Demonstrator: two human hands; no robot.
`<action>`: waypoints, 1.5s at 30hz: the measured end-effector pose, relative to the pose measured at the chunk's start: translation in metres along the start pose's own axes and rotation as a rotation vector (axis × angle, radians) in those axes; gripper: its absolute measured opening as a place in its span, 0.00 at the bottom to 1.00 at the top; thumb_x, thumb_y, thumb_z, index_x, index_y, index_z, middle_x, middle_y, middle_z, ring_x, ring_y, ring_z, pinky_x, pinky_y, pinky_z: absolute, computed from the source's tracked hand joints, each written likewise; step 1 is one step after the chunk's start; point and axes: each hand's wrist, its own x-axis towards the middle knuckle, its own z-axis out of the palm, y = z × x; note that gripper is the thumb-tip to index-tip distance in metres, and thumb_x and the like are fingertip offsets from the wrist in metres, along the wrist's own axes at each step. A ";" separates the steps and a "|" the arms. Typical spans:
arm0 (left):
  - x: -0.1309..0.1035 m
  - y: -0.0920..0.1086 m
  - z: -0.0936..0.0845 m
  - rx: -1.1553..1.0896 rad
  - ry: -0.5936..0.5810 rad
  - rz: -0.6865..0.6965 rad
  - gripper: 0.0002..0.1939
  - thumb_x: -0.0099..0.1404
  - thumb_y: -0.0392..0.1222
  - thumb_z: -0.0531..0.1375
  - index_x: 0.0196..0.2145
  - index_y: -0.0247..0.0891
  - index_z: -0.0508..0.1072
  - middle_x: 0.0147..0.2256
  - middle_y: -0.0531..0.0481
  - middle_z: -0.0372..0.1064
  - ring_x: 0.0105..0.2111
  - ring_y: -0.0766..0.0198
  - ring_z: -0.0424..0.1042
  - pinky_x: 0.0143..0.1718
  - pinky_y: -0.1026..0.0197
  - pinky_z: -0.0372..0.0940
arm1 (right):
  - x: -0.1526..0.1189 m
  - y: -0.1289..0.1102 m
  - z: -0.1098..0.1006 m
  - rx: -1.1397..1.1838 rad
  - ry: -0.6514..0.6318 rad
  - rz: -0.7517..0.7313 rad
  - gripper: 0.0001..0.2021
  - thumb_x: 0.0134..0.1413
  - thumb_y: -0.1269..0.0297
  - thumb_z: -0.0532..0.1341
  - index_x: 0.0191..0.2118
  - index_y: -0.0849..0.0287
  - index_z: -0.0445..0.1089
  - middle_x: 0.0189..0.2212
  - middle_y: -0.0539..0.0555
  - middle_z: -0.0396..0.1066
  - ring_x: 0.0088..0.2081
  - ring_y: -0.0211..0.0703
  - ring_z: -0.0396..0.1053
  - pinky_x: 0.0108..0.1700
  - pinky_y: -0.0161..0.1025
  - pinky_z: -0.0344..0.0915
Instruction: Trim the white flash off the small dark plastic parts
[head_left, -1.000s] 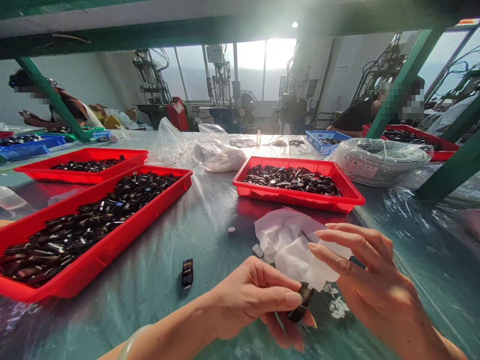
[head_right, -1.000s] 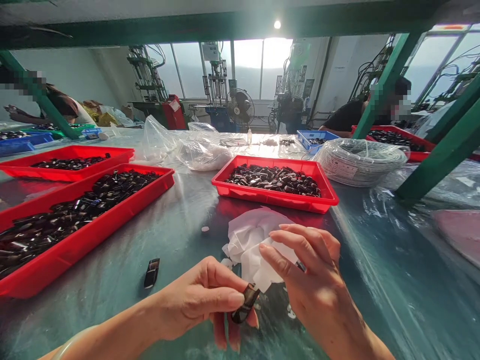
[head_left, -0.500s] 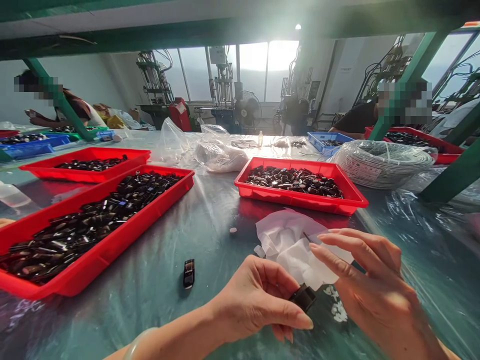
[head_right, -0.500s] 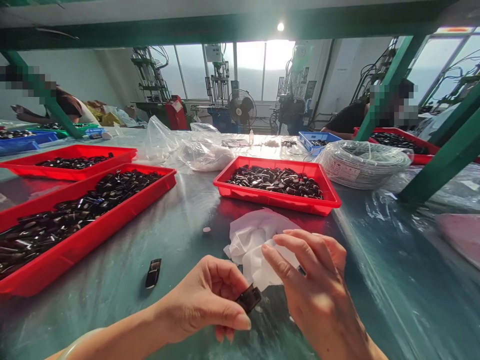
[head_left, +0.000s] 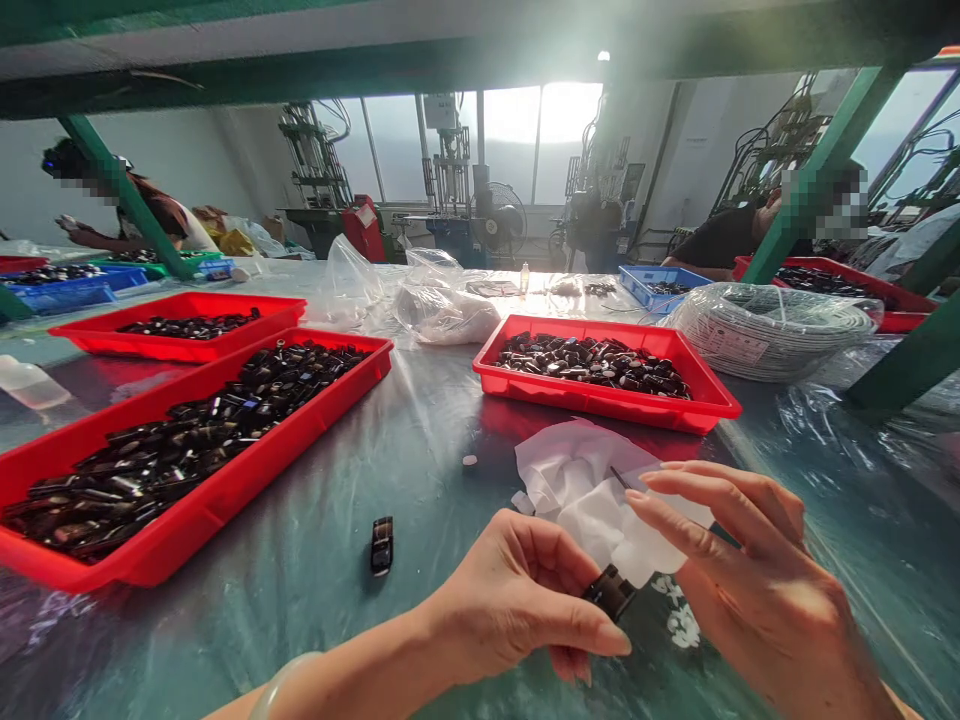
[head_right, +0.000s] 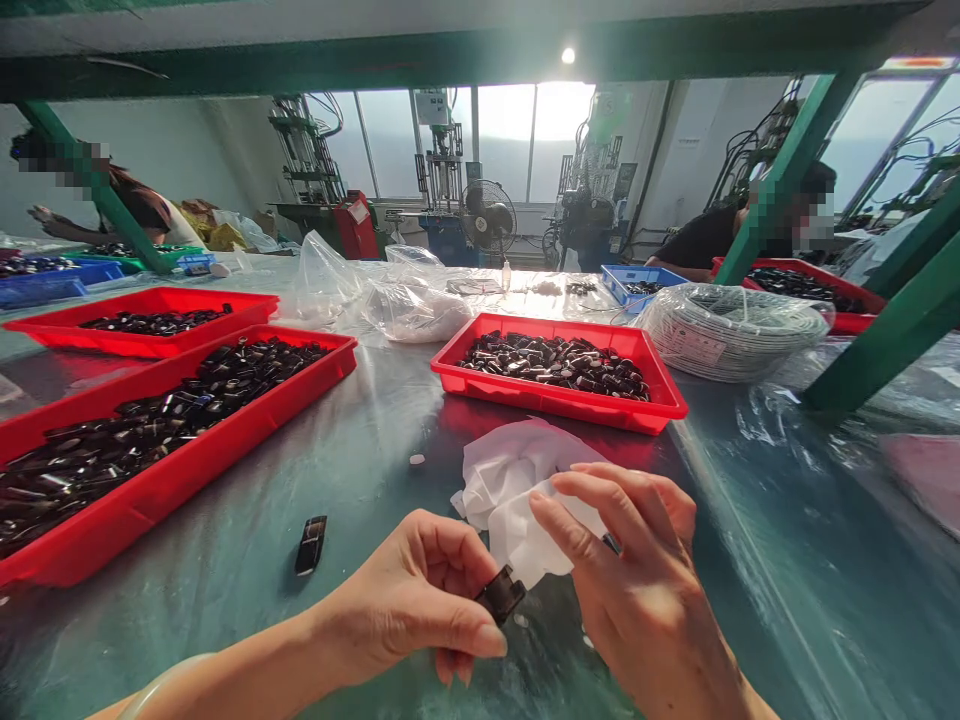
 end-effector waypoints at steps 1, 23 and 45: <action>0.000 0.000 0.000 -0.002 -0.002 0.001 0.15 0.36 0.35 0.71 0.21 0.30 0.71 0.16 0.52 0.68 0.14 0.71 0.66 0.14 0.71 0.62 | 0.000 0.001 0.000 0.004 -0.002 0.002 0.19 0.51 0.82 0.55 0.46 0.56 0.67 0.39 0.56 0.70 0.43 0.50 0.67 0.44 0.50 0.58; 0.001 -0.001 -0.001 -0.020 -0.018 0.014 0.13 0.36 0.34 0.71 0.21 0.30 0.71 0.15 0.53 0.68 0.13 0.71 0.66 0.13 0.71 0.61 | 0.001 0.004 -0.006 0.017 -0.043 -0.038 0.19 0.49 0.85 0.54 0.43 0.58 0.68 0.40 0.58 0.70 0.44 0.51 0.66 0.43 0.51 0.58; -0.001 -0.001 0.003 -0.013 0.000 0.007 0.12 0.37 0.34 0.70 0.21 0.30 0.71 0.14 0.53 0.66 0.14 0.71 0.66 0.14 0.72 0.61 | -0.005 0.003 0.001 -0.054 -0.052 -0.002 0.20 0.50 0.82 0.55 0.48 0.56 0.66 0.41 0.58 0.69 0.45 0.52 0.66 0.44 0.53 0.57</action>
